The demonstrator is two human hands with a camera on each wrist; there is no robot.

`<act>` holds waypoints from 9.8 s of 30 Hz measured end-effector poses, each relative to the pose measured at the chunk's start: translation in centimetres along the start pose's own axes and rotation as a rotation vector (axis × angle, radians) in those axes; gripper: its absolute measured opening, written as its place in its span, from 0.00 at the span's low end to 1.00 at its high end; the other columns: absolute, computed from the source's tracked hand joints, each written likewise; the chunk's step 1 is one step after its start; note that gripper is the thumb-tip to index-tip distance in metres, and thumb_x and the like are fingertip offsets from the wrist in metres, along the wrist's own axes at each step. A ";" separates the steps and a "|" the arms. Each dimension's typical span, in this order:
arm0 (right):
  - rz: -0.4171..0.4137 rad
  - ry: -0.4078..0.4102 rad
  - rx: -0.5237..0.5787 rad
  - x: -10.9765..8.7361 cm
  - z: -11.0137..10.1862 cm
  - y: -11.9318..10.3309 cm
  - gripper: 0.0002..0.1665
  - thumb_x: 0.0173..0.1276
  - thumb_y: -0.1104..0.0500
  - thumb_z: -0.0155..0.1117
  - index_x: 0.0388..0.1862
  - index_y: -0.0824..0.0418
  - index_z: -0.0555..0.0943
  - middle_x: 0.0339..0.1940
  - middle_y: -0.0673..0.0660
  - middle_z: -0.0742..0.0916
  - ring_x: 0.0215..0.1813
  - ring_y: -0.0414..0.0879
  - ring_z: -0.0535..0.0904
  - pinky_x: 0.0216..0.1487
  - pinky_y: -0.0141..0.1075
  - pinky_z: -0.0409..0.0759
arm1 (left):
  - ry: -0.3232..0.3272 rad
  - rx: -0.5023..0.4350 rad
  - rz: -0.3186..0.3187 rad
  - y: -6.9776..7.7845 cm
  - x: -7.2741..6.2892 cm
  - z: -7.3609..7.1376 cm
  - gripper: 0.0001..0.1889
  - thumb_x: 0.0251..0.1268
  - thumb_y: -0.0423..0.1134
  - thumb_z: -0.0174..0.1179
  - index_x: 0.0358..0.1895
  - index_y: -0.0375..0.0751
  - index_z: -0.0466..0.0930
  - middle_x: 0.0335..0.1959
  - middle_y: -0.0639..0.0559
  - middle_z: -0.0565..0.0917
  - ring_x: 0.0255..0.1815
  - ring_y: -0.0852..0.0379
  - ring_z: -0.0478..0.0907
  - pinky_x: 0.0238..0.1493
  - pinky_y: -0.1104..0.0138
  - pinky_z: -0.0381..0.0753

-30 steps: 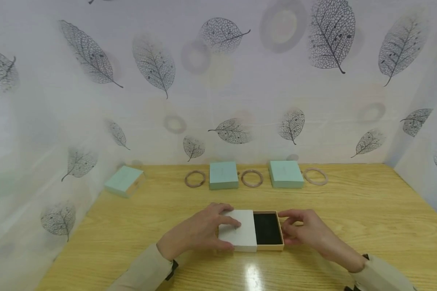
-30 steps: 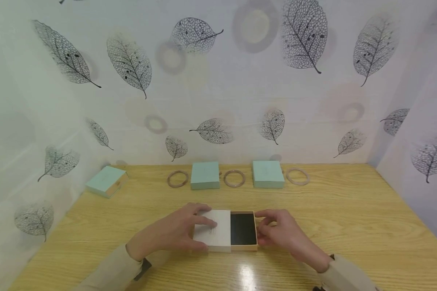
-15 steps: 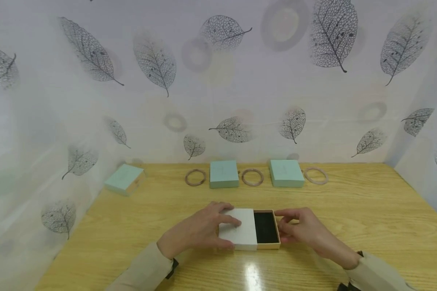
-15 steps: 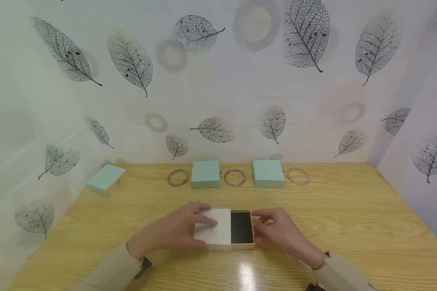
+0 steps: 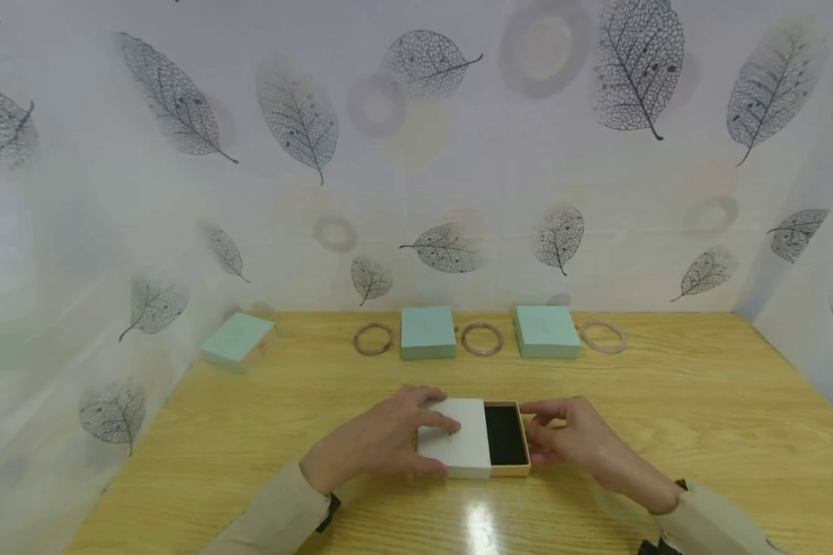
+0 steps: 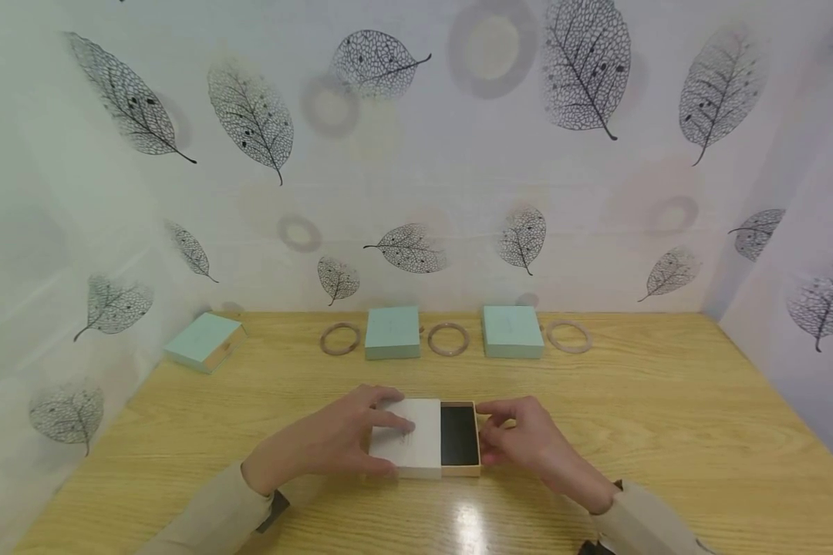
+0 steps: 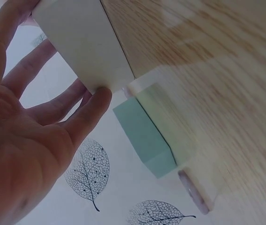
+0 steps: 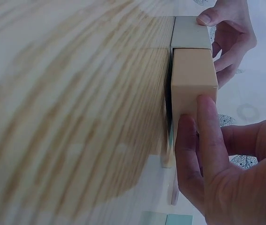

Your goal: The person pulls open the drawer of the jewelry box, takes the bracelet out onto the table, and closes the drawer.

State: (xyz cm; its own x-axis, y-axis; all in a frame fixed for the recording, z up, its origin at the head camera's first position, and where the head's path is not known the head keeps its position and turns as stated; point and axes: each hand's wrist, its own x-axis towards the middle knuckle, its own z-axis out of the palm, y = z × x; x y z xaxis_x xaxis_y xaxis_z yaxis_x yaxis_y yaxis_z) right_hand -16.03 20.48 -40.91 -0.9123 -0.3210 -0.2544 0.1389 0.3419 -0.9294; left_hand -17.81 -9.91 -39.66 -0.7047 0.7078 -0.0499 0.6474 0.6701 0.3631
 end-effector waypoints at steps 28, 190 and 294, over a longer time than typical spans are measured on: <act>-0.002 -0.024 0.012 0.3 0.3 0.1 0.28 0.75 0.70 0.56 0.70 0.80 0.69 0.42 0.62 0.86 0.42 0.47 0.86 0.40 0.37 0.90 | 0.001 -0.009 -0.006 0.1 0.0 -0.1 0.26 0.60 0.58 0.72 0.62 0.62 0.84 0.74 0.48 0.72 0.72 0.47 0.70 0.70 0.54 0.77; -0.056 -0.076 0.048 -0.8 -2.4 0.1 0.32 0.76 0.63 0.61 0.72 0.77 0.67 0.48 0.62 0.86 0.51 0.49 0.87 0.52 0.41 0.89 | 0.110 0.244 -0.002 1.2 -3.0 0.0 0.15 0.67 0.41 0.68 0.56 0.49 0.85 0.64 0.42 0.83 0.64 0.39 0.81 0.57 0.52 0.87; -0.030 -0.044 -0.002 -1.5 -3.7 0.1 0.29 0.76 0.60 0.61 0.70 0.74 0.71 0.48 0.61 0.85 0.49 0.45 0.87 0.46 0.43 0.90 | 0.212 0.117 -0.332 -15.9 -1.6 -6.6 0.27 0.70 0.44 0.65 0.66 0.32 0.77 0.64 0.33 0.81 0.66 0.33 0.75 0.70 0.43 0.73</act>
State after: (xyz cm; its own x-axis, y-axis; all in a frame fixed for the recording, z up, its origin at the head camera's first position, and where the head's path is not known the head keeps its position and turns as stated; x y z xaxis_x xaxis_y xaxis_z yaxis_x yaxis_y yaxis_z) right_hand -16.06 24.30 -39.58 -0.8982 -0.3696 -0.2380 0.1109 0.3334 -0.9362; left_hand -28.90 -23.17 -39.25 -0.9171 0.3954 0.0507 0.3949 0.8838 0.2508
